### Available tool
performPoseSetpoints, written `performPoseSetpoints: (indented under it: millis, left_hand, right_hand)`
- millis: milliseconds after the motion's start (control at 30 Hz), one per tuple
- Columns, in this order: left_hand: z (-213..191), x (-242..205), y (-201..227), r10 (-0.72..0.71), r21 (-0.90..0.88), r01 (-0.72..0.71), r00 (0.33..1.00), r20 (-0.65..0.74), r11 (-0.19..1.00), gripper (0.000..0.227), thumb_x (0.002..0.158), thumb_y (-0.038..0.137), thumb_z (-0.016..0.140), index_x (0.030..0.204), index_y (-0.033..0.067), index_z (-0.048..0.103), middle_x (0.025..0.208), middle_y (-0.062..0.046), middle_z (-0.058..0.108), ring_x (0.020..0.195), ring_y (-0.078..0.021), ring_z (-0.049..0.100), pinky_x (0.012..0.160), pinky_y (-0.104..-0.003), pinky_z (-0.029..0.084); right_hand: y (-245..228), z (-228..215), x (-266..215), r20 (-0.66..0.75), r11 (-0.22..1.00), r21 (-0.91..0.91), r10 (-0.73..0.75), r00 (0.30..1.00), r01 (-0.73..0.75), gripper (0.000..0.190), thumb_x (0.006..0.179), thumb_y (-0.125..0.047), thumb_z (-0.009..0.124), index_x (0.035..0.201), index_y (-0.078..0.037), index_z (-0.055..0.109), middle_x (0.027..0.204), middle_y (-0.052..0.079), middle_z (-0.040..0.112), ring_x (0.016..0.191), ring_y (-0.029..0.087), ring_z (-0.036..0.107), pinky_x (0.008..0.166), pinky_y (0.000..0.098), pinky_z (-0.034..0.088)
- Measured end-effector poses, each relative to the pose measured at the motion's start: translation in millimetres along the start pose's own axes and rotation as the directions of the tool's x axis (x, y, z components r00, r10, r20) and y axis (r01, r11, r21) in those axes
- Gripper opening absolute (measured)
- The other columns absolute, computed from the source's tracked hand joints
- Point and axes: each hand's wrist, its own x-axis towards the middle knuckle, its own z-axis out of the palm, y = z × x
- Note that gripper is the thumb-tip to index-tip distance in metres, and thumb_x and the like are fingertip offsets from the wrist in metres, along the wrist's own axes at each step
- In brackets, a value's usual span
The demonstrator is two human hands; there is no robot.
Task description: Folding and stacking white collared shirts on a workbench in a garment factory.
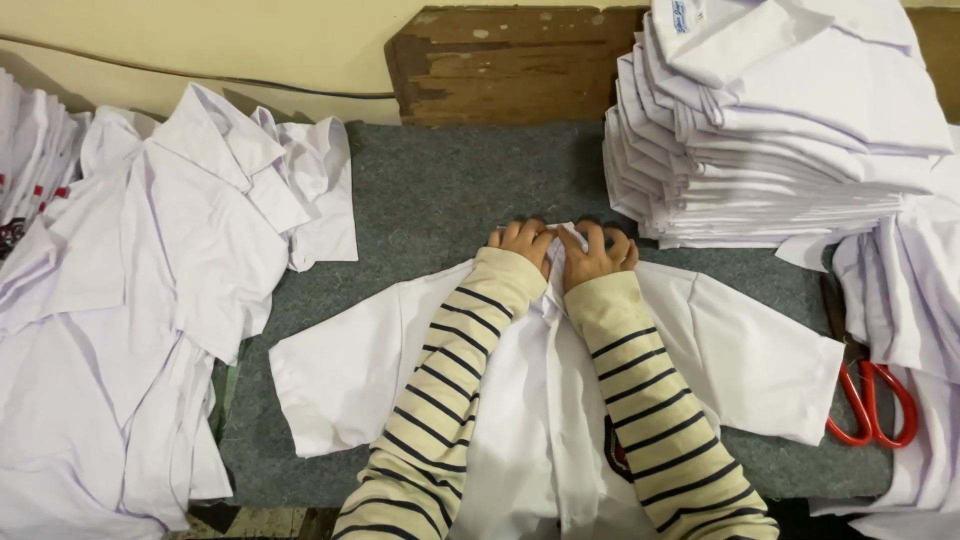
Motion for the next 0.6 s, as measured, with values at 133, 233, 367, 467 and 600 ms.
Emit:
performPoseSetpoints:
  millis: [133, 233, 367, 467, 600]
  left_hand:
    - [2.3, -1.5, 0.4, -0.01, 0.047, 0.011, 1.0, -0.024, 0.999, 0.037, 0.082, 0.032, 0.067, 0.118, 0.026, 0.059, 0.125, 0.0, 0.049, 0.123, -0.0263, 0.046, 0.102, -0.047, 0.039]
    - [0.2, -4.9, 1.2, 0.005, 0.077, 0.003, 0.995, -0.102, 0.997, 0.042, 0.081, 0.031, 0.065, 0.123, 0.027, 0.058, 0.123, -0.002, 0.048, 0.119, -0.0268, 0.048, 0.1, -0.046, 0.04]
    - [8.9, -3.8, -3.8, -0.026, 0.008, 0.027, 0.992, -0.127, 1.0, 0.048, 0.085, 0.033, 0.06, 0.133, 0.0288, 0.058, 0.122, 0.001, 0.049, 0.12, -0.0235, 0.05, 0.103, -0.044, 0.04]
    - [-8.3, 2.8, -10.5, -0.076, -0.083, 0.073, 0.996, -0.037, 0.994, 0.038, 0.091, 0.039, 0.055, 0.125, 0.0249, 0.062, 0.123, 0.0, 0.053, 0.123, -0.0248, 0.053, 0.103, -0.045, 0.042]
    - [-40.5, -0.1, -10.2, -0.198, -0.121, 0.199, 0.98, 0.014, 0.973, 0.034, 0.101, 0.046, 0.046, 0.131, 0.0318, 0.053, 0.121, 0.004, 0.051, 0.124, -0.021, 0.048, 0.107, -0.05, 0.033]
  right_hand:
    - [-7.7, -11.4, 2.9, 0.16, 0.999, -0.004, 0.036, 0.986, -0.036, 0.034, 0.099, -0.022, 0.054, 0.128, -0.037, 0.063, 0.124, -0.006, 0.044, 0.131, 0.037, 0.039, 0.11, 0.067, 0.029]
    - [-15.0, -19.5, 6.1, 0.249, 0.998, -0.007, 0.057, 0.967, -0.057, 0.039, 0.098, -0.017, 0.052, 0.132, -0.033, 0.061, 0.127, -0.003, 0.043, 0.132, 0.039, 0.037, 0.112, 0.0695, 0.025]
    - [-16.1, -20.8, 4.9, 0.308, 0.997, -0.009, 0.074, 0.949, -0.075, 0.044, 0.098, -0.013, 0.047, 0.138, -0.03, 0.056, 0.132, -0.001, 0.04, 0.133, 0.038, 0.034, 0.112, 0.0693, 0.022]
    - [-11.4, -16.8, 5.3, 0.283, 0.998, 0.003, 0.066, 0.957, -0.07, 0.047, 0.098, -0.015, 0.05, 0.141, -0.031, 0.056, 0.13, 0.0, 0.038, 0.13, 0.038, 0.034, 0.109, 0.0692, 0.023]
    - [2.0, -11.4, 7.3, 0.269, 0.987, 0.073, 0.117, 0.956, -0.142, 0.059, 0.098, -0.027, 0.051, 0.154, -0.041, 0.04, 0.126, 0.001, 0.039, 0.131, 0.036, 0.033, 0.11, 0.0682, 0.018]
